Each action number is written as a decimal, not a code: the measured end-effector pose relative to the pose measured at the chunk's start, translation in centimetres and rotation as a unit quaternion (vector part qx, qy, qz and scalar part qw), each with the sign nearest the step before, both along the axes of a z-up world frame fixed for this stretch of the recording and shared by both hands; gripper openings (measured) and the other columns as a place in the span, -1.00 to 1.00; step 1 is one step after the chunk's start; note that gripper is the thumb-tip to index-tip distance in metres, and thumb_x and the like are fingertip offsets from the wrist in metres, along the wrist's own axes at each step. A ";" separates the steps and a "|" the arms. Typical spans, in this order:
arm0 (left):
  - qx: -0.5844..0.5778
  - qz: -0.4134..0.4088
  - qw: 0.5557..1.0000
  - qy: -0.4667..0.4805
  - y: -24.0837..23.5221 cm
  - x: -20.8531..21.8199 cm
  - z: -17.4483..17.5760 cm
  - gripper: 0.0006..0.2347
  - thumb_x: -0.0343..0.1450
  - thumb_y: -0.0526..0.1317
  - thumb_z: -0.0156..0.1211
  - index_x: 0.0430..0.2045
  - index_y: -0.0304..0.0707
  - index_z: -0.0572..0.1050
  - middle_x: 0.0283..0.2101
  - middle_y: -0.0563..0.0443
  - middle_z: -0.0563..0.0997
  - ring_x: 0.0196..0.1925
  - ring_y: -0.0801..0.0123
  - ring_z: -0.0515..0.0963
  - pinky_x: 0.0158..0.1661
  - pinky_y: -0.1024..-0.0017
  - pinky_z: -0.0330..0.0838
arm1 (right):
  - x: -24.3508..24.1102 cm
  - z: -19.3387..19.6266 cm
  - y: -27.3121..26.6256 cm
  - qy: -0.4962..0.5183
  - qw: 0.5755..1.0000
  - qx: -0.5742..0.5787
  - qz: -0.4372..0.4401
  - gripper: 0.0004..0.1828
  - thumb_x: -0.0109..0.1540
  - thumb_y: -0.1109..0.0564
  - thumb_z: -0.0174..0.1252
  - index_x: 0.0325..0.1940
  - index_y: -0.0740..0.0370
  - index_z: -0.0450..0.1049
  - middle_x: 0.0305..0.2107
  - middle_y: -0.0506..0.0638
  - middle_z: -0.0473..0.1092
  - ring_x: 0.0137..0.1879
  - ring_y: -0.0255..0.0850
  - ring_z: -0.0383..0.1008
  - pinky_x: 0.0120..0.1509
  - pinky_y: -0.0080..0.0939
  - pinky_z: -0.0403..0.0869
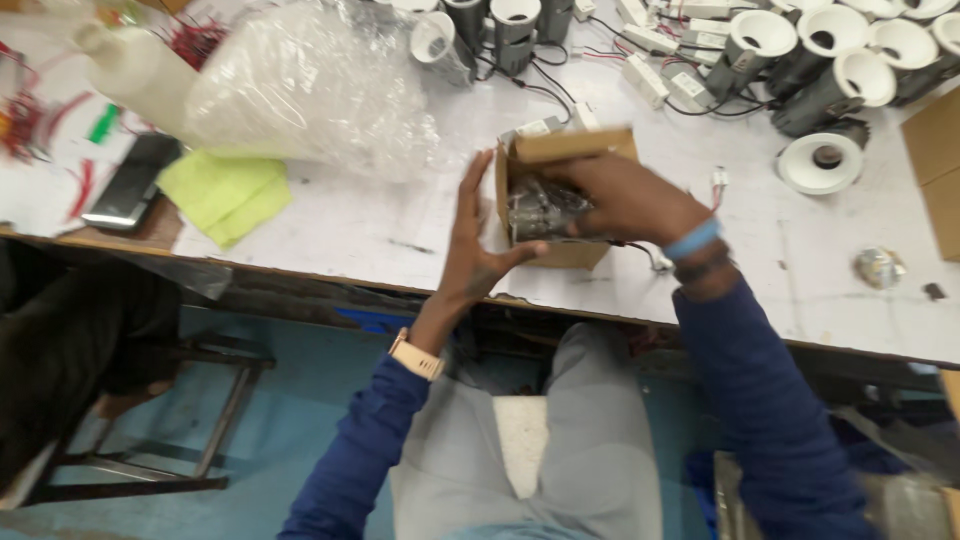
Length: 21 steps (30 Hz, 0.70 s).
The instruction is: The person repeatedly picks up small cardboard boxes, opens them, places a cylindrical electronic component wrapped in bubble wrap inside, and closes the box. The person also applies tape to seal the boxes.
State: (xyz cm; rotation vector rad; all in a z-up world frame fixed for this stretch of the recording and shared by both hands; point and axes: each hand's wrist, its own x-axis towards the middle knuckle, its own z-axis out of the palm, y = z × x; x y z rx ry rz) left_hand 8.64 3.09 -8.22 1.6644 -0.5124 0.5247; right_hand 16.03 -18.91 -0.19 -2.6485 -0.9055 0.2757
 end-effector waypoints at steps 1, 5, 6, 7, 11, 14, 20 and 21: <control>0.065 0.069 0.993 -0.065 0.1 -0.6 0.1 -0.17 0.20 -0.18 0.61 0.31 -0.05 0.12 0.44 -0.30 0.17 0.50 0.00 0.19 0.38 0.15 0.22 | -1.3 0.8 -1.4 -0.035 0.984 0.168 0.041 -0.51 0.06 0.16 0.29 0.08 0.28 0.48 -0.06 0.18 0.53 0.05 0.11 0.53 0.11 -0.02 0.47; 0.297 0.145 0.917 -0.224 0.0 -0.4 1.7 -0.66 0.38 -0.19 0.48 -0.01 0.04 0.49 0.20 -0.04 0.47 0.29 0.14 0.45 0.30 0.14 0.37 | -4.9 0.3 -8.2 -0.144 0.956 0.070 -0.244 -0.77 0.32 0.09 0.14 0.03 0.12 0.59 -0.07 0.12 0.57 0.06 0.08 0.58 0.13 0.04 0.50; 0.342 0.115 0.902 -0.236 -0.3 0.1 2.0 -0.72 0.44 -0.20 0.44 0.00 0.01 0.52 0.15 0.08 0.52 0.24 0.21 0.51 0.28 0.14 0.39 | -4.6 -1.2 -9.3 -0.111 0.953 0.017 -0.280 -0.70 0.33 -0.04 0.14 0.04 0.14 0.58 -0.08 0.16 0.56 0.06 0.12 0.56 0.11 0.10 0.49; 0.386 0.141 0.886 -0.216 -1.2 0.7 2.2 -0.69 0.42 -0.21 0.42 0.02 -0.07 0.51 0.12 0.04 0.52 0.19 0.16 0.52 0.24 0.14 0.40 | -4.0 -2.9 -10.5 -0.080 0.946 -0.047 -0.312 -0.60 0.34 -0.17 0.15 0.04 0.16 0.57 -0.09 0.20 0.55 0.06 0.16 0.54 0.10 0.17 0.47; 0.452 0.168 0.872 -0.086 -3.4 4.5 3.6 -0.55 0.42 -0.17 0.40 0.20 -0.24 0.44 -0.07 -0.10 0.51 -0.04 0.03 0.55 0.07 0.10 0.41 | -1.4 -11.2 -12.3 -0.027 0.915 -0.008 -0.402 -0.12 0.26 -0.45 0.19 0.29 0.36 0.28 -0.13 0.46 0.48 0.00 0.35 0.50 0.07 0.26 0.46; 0.428 0.112 0.897 -0.003 -3.5 6.1 4.5 -0.40 0.25 -0.11 0.47 0.21 -0.19 0.42 -0.09 -0.14 0.49 -0.10 -0.03 0.53 -0.08 0.09 0.40 | -0.4 -13.3 -12.1 -0.049 0.909 0.078 -0.407 -0.24 0.23 -0.17 0.31 0.33 0.35 0.27 -0.12 0.42 0.51 -0.04 0.23 0.58 0.05 0.13 0.54; 0.441 0.134 0.883 -0.086 -3.2 4.9 3.6 -0.64 0.06 -0.13 0.51 -0.33 -0.16 0.62 -0.03 -0.09 0.52 -0.01 0.02 0.56 -0.07 0.19 0.46 | -4.5 -4.1 -10.9 -0.042 0.733 0.647 -0.208 -0.42 0.43 0.39 0.24 0.37 0.26 0.05 0.00 0.12 0.39 0.00 -0.13 0.57 0.06 -0.08 0.67; 0.435 0.141 0.881 -0.123 -3.3 4.5 3.2 -0.69 0.06 -0.14 0.50 -0.38 -0.14 0.63 -0.03 -0.09 0.54 0.00 0.02 0.56 -0.05 0.21 0.47 | -5.0 -2.9 -9.7 -0.056 0.738 0.652 -0.163 -0.45 0.46 0.40 0.25 0.35 0.26 0.05 0.03 0.11 0.36 0.06 -0.11 0.56 0.13 -0.05 0.65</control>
